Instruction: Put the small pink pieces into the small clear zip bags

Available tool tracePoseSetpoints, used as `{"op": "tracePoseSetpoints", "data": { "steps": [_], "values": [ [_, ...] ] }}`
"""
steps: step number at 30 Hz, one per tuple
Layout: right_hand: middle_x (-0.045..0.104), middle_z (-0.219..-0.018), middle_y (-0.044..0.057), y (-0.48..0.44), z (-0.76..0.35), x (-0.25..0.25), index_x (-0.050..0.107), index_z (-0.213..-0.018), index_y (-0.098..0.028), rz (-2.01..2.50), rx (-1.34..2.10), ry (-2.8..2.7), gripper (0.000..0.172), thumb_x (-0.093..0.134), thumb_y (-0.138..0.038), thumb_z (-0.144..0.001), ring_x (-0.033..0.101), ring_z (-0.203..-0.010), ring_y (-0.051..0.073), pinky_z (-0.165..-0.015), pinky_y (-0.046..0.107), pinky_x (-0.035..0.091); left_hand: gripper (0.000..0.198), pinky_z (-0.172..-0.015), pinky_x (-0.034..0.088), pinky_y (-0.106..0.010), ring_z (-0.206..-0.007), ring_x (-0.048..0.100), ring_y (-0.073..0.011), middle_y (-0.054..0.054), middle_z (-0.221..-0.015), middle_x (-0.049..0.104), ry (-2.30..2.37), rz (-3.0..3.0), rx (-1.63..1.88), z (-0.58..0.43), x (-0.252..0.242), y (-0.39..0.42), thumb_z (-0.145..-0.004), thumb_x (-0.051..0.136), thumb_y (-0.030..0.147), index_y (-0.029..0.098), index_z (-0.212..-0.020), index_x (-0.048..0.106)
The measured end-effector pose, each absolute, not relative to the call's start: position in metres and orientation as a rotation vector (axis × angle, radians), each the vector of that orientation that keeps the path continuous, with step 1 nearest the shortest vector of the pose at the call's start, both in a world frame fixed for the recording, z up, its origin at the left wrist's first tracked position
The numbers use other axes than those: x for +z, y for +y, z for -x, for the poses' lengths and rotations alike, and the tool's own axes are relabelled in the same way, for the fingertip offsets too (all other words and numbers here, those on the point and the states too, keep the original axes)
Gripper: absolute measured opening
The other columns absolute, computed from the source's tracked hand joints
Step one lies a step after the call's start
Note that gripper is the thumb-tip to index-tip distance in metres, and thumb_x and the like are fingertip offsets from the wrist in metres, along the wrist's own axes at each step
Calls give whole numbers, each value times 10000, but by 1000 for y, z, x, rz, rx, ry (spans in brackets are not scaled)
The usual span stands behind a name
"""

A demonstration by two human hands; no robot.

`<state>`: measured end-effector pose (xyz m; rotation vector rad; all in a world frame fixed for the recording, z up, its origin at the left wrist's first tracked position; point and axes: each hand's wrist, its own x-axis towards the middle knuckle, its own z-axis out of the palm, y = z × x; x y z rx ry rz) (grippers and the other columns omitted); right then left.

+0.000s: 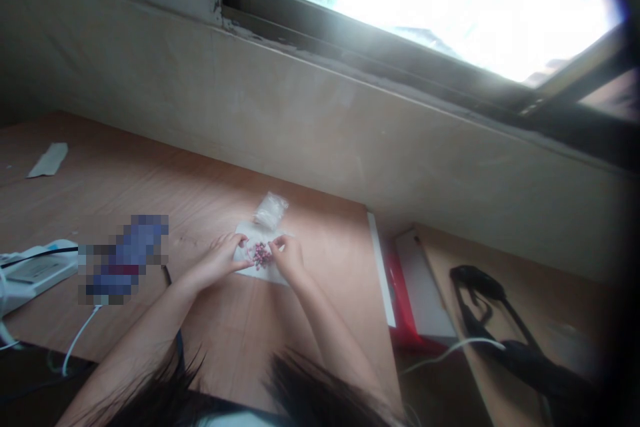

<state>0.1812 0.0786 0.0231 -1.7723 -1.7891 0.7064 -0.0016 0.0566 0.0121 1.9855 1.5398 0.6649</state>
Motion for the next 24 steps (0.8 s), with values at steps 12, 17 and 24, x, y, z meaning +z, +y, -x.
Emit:
{"op": "tracePoseSetpoints", "data": {
  "steps": [12, 17, 24],
  "values": [
    [564, -790, 95, 90, -173, 9, 595, -730, -159, 1928, 427, -1969, 134, 469, -157, -685, 457, -800, 194, -693, 268, 342, 404, -777, 385, -343, -886, 507, -240, -67, -919, 557, 1532, -1956, 705, 4, 15, 56, -583, 624, 396, 179, -912, 535],
    [580, -750, 87, 87, -176, 20, 602, -688, -146, 1917, 524, -1893, 120, 484, -170, -683, 479, -769, 186, -697, 272, 349, 404, -779, 381, -339, -887, 502, -232, -57, -932, 549, 1531, -1940, 698, 5, 13, 57, -589, 621, 396, 188, -922, 529],
    [582, -678, 26, 57, -165, 60, 628, -685, -173, 1578, 941, -1759, 102, 533, -210, -680, 510, -693, 149, -675, 261, 375, 421, -754, 392, -333, -844, 512, -221, -51, -893, 547, 1491, -1910, 715, -9, 7, 60, -583, 629, 405, 181, -919, 511]
  ]
}}
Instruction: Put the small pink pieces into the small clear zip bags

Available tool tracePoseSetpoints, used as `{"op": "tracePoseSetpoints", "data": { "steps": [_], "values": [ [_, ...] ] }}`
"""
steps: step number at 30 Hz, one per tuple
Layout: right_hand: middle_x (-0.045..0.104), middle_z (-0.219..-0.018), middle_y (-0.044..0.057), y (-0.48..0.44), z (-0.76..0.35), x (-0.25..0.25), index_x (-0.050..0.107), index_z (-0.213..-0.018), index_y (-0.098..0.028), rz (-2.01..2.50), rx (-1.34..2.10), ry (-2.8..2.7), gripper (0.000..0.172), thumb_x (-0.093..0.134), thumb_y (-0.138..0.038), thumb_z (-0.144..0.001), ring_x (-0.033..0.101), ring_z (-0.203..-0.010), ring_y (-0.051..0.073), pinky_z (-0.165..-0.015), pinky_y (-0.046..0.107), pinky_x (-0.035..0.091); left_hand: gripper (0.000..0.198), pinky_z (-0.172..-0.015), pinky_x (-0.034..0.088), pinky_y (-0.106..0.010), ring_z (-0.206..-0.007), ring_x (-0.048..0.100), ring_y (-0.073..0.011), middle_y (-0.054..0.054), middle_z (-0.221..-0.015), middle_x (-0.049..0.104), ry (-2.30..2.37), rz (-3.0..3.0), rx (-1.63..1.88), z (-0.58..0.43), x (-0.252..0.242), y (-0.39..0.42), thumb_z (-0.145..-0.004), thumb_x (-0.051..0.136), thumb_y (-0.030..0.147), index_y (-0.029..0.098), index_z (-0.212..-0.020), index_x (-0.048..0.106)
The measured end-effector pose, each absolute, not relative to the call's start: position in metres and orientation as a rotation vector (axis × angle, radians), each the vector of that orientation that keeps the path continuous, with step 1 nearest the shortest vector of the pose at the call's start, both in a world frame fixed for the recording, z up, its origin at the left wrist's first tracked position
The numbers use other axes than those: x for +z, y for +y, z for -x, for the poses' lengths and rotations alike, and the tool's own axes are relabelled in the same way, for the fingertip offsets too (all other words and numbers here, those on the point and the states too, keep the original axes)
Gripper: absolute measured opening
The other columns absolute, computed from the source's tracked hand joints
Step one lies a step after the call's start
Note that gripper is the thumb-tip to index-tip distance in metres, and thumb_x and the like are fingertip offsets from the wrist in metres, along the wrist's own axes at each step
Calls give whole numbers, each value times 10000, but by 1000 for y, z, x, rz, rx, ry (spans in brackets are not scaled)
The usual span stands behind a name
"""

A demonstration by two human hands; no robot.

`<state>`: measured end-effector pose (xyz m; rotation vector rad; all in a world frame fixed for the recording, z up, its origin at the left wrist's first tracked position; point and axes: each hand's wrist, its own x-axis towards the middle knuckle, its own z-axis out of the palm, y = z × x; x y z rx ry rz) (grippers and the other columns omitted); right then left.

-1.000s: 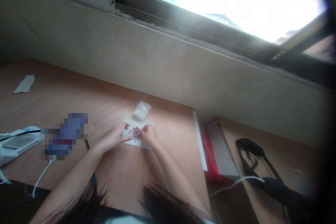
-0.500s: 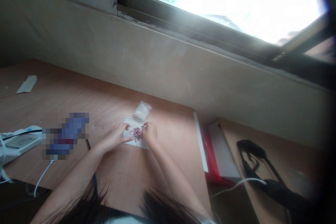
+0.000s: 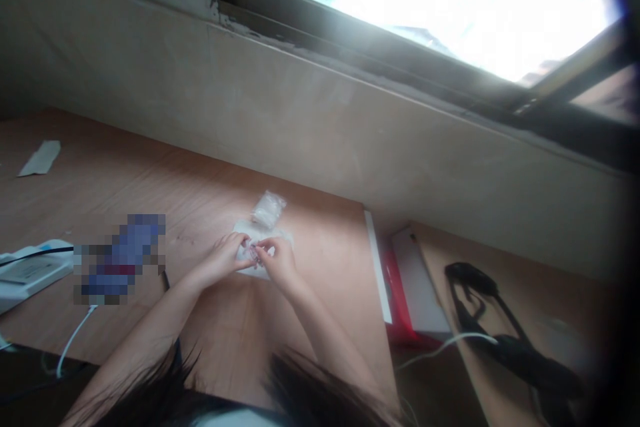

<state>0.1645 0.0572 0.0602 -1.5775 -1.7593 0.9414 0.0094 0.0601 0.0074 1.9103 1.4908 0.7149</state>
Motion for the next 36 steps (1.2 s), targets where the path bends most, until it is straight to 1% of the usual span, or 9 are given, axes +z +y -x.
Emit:
{"op": "tracePoseSetpoints", "data": {
  "steps": [4, 7, 10, 13, 17, 19, 24, 30, 36],
  "values": [
    [540, -813, 57, 42, -160, 72, 647, -730, -195, 1622, 897, -1748, 155, 530, -292, -703, 463, -856, 183, -756, 297, 357, 395, -749, 401, -322, -838, 518, -205, -54, -906, 540, 1376, -1828, 814, -21, 11, 59, -604, 625, 328, 163, -935, 487],
    [504, -921, 68, 34, -163, 71, 642, -744, -199, 1593, 867, -1745, 142, 577, -292, -659, 430, -939, 201, -792, 312, 351, 396, -760, 404, -331, -842, 513, -199, -55, -906, 522, 1327, -1790, 911, -27, 16, 56, -589, 630, 262, 153, -935, 473],
    [544, -861, 54, 29, -170, 71, 624, -715, -178, 1498, 923, -1724, 98, 554, -224, -663, 487, -856, 173, -758, 293, 377, 444, -771, 405, -348, -861, 510, -203, -56, -909, 518, 1322, -1733, 964, -29, 28, 50, -570, 647, 270, 156, -955, 459],
    [592, -744, 30, 27, -178, 75, 606, -724, -167, 1420, 1016, -1647, 129, 486, -213, -709, 537, -727, 144, -689, 274, 406, 461, -739, 424, -327, -866, 521, -198, -59, -927, 523, 1243, -1624, 949, -27, 48, 43, -595, 641, 322, 160, -980, 445],
    [622, -733, 30, 24, -187, 85, 605, -739, -170, 1377, 1125, -1528, 147, 488, -253, -709, 566, -684, 146, -625, 264, 428, 308, -583, 443, -260, -729, 546, -157, -39, -848, 534, 1161, -1466, 857, -21, 76, 36, -734, 477, 406, 159, -918, 479],
    [629, -745, 38, 21, -190, 89, 606, -772, -170, 1362, 1149, -1467, 153, 513, -260, -690, 572, -690, 152, -619, 266, 434, 287, -559, 431, -242, -671, 534, -138, -15, -762, 530, 1142, -1459, 859, -20, 88, 33, -770, 410, 412, 154, -852, 503],
    [639, -718, 53, 14, -194, 98, 529, -950, -151, 1270, 1294, -1214, 342, 578, -299, -645, 593, -661, 159, -607, 278, 445, 254, -599, 418, -232, -640, 509, -123, 16, -650, 506, 1154, -1531, 901, -21, 109, 25, -768, 416, 383, 151, -709, 502],
    [644, -739, 81, 7, -197, 106, 587, -728, -123, 1341, 1296, -1207, 295, 621, -379, -584, 577, -711, 172, -632, 276, 422, 257, -597, 410, -228, -633, 502, -121, 20, -631, 492, 1176, -1626, 926, -20, 111, 16, -779, 392, 371, 155, -678, 487],
    [642, -761, 75, 2, -199, 108, 604, -721, -129, 1322, 1339, -1186, 268, 558, -379, -638, 560, -708, 157, -608, 257, 400, 270, -619, 420, -238, -667, 529, -133, 5, -670, 534, 1132, -1672, 897, -16, 110, 12, -782, 396, 384, 151, -722, 518]
  ]
}}
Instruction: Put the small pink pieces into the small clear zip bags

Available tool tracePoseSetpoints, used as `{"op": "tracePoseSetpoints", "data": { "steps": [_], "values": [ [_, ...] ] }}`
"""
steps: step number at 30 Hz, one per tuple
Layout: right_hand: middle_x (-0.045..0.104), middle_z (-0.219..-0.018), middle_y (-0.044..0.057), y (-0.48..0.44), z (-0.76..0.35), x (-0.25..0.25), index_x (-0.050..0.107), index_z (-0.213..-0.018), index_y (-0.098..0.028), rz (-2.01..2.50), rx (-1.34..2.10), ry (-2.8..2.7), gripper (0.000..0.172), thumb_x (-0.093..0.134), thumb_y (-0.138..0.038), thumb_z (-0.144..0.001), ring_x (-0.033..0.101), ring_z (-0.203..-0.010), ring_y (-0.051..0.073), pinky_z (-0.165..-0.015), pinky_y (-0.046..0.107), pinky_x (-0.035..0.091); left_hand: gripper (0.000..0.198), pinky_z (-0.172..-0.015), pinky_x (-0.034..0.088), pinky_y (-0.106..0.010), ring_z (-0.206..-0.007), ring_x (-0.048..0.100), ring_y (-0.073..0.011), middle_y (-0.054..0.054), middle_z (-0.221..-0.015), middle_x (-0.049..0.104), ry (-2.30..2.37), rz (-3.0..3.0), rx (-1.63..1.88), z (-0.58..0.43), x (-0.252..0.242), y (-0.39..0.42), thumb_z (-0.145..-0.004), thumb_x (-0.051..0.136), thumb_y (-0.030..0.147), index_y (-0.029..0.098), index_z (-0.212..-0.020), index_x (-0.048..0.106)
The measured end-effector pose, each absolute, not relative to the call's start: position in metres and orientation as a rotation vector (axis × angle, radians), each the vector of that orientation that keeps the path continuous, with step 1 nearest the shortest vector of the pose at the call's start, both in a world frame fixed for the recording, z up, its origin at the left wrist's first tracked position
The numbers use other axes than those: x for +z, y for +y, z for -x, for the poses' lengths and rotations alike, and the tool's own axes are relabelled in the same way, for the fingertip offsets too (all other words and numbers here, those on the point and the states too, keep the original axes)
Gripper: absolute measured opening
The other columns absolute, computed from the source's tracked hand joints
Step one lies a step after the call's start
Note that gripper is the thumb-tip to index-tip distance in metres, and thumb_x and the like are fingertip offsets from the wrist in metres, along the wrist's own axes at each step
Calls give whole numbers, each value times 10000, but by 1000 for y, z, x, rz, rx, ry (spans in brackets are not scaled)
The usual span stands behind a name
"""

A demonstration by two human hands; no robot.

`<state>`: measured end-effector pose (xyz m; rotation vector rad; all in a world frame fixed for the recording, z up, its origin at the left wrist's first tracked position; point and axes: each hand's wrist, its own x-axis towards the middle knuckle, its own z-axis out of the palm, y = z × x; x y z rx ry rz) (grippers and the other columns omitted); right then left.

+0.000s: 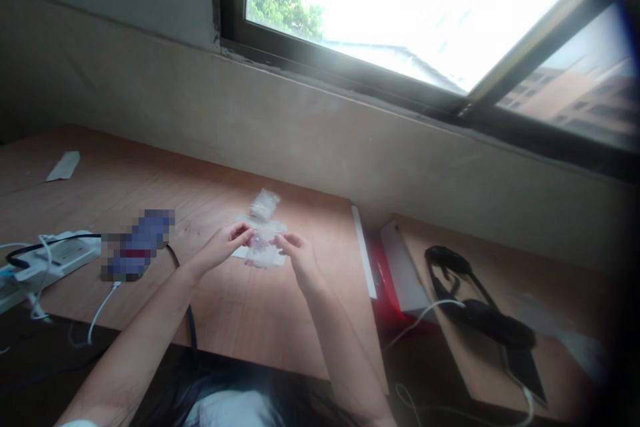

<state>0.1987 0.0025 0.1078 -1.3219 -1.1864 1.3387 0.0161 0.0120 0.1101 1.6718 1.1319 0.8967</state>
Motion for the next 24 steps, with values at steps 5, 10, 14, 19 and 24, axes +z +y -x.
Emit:
{"op": "tracePoseSetpoints", "data": {
  "steps": [5, 10, 14, 19, 24],
  "values": [
    [637, -721, 60, 2, -199, 104, 607, -697, -132, 1318, 1291, -1160, 238, 557, -355, -632, 548, -707, 154, -610, 252, 393, 270, -659, 426, -248, -739, 548, -153, -18, -767, 592, 1098, -1696, 844, -14, 114, 9, -748, 451, 393, 151, -794, 563],
    [627, -683, 43, 2, -197, 105, 605, -651, -141, 1327, 1257, -1139, 186, 557, -319, -621, 538, -682, 148, -602, 244, 380, 267, -653, 423, -242, -741, 552, -156, -13, -761, 602, 1124, -1699, 852, -13, 114, 9, -740, 468, 392, 155, -780, 584],
    [624, -673, 38, 3, -196, 107, 603, -624, -141, 1334, 1261, -1142, 161, 556, -294, -612, 541, -700, 152, -609, 241, 372, 253, -654, 425, -246, -737, 555, -162, -14, -741, 604, 1141, -1662, 858, -12, 111, 12, -728, 489, 379, 151, -766, 592],
    [631, -703, 43, 8, -199, 103, 599, -656, -143, 1322, 1297, -1172, 192, 528, -320, -640, 540, -689, 141, -607, 240, 371, 236, -657, 423, -245, -734, 556, -160, -19, -742, 604, 1134, -1615, 855, -15, 111, 18, -727, 500, 359, 145, -763, 594],
    [630, -730, 48, 13, -202, 95, 585, -688, -147, 1299, 1351, -1160, 218, 517, -352, -656, 514, -638, 120, -581, 234, 371, 242, -649, 420, -246, -728, 551, -159, -24, -751, 598, 1124, -1587, 865, -19, 111, 23, -731, 499, 354, 138, -793, 588]
  ]
}}
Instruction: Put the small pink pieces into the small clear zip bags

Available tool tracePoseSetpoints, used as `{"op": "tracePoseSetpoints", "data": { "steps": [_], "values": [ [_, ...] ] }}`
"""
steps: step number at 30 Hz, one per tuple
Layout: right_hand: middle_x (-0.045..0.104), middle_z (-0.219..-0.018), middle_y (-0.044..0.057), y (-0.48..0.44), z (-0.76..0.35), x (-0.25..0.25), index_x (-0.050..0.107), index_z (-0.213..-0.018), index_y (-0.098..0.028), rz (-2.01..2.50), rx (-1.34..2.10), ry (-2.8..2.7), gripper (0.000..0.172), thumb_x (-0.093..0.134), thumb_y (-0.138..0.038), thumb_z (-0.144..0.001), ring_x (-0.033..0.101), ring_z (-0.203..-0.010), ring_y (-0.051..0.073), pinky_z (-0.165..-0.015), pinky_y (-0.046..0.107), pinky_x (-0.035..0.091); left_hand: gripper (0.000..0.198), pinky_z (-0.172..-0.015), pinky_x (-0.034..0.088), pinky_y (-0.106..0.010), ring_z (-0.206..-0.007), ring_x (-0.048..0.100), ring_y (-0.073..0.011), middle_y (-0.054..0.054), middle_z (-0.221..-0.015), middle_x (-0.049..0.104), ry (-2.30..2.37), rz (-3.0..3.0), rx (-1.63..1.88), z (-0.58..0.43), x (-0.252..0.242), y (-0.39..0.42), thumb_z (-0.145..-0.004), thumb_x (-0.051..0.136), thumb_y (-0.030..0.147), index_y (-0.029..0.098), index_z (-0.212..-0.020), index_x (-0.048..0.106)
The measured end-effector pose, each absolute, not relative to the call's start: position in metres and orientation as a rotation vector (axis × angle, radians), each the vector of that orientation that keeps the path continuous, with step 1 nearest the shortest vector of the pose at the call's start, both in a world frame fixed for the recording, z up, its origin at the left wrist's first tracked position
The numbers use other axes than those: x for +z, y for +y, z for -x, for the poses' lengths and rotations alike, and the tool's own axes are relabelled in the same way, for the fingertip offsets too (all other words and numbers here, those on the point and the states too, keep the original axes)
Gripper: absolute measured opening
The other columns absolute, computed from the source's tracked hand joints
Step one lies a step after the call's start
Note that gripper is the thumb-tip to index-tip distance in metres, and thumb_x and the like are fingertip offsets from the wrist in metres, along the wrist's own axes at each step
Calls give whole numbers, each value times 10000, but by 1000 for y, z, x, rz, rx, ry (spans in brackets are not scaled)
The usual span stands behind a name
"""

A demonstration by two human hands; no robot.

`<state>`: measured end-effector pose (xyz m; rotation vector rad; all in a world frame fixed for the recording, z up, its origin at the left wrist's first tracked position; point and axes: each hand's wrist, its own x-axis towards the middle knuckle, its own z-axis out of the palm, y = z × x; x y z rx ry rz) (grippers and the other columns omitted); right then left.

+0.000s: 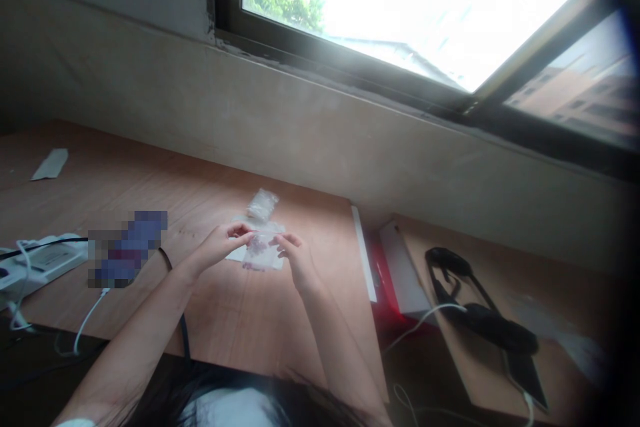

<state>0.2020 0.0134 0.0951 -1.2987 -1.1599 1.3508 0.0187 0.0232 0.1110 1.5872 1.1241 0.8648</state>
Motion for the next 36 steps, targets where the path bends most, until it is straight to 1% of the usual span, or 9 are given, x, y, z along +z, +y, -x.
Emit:
{"op": "tracePoseSetpoints", "data": {
  "steps": [4, 10, 18, 22, 25, 28, 32, 36],
  "values": [
    [613, -726, 38, 14, -201, 91, 587, -735, -151, 1260, 1392, -1138, 244, 538, -375, -653, 509, -635, 118, -561, 225, 361, 247, -641, 418, -248, -713, 546, -156, -24, -738, 595, 1134, -1573, 869, -20, 112, 23, -728, 501, 357, 133, -788, 587],
    [598, -710, 19, 10, -196, 87, 599, -743, -160, 1238, 1388, -1126, 245, 574, -380, -639, 514, -644, 121, -559, 228, 347, 262, -666, 415, -261, -737, 550, -166, -35, -765, 605, 1146, -1541, 853, -21, 121, 15, -731, 489, 356, 126, -805, 588],
    [597, -662, 11, 4, -195, 89, 610, -690, -156, 1252, 1389, -1105, 215, 612, -355, -611, 503, -613, 114, -576, 238, 338, 268, -646, 410, -255, -736, 541, -163, -20, -765, 588, 1137, -1534, 831, -19, 119, 7, -731, 479, 381, 142, -807, 573],
    [587, -618, 1, 6, -197, 88, 607, -648, -151, 1264, 1399, -1067, 209, 644, -338, -565, 496, -598, 115, -581, 244, 331, 259, -659, 406, -250, -749, 526, -154, -11, -771, 572, 1099, -1577, 801, -21, 117, 8, -746, 455, 378, 149, -813, 558],
    [579, -597, -2, 8, -198, 87, 606, -629, -148, 1269, 1419, -1054, 205, 660, -324, -538, 496, -594, 120, -581, 248, 328, 264, -628, 403, -241, -726, 517, -148, -7, -744, 559, 1074, -1608, 785, -24, 114, 11, -747, 447, 385, 148, -802, 551],
    [572, -603, -4, 9, -199, 86, 607, -640, -152, 1254, 1431, -1062, 201, 654, -326, -550, 497, -601, 120, -581, 246, 328, 273, -589, 396, -229, -692, 507, -141, -1, -704, 542, 1055, -1615, 764, -27, 111, 15, -747, 435, 396, 147, -770, 544],
    [574, -667, 3, 11, -200, 83, 609, -691, -163, 1213, 1477, -1109, 202, 610, -345, -604, 495, -628, 113, -570, 234, 325, 275, -562, 383, -219, -666, 495, -133, 5, -675, 522, 1052, -1614, 760, -30, 108, 20, -739, 438, 402, 145, -731, 535],
    [566, -684, 8, 12, -198, 83, 619, -741, -165, 1202, 1523, -1134, 233, 592, -363, -623, 478, -603, 103, -535, 226, 311, 275, -554, 379, -216, -642, 489, -127, 12, -650, 510, 1063, -1601, 777, -30, 104, 23, -733, 443, 403, 144, -702, 529]
  ]
}}
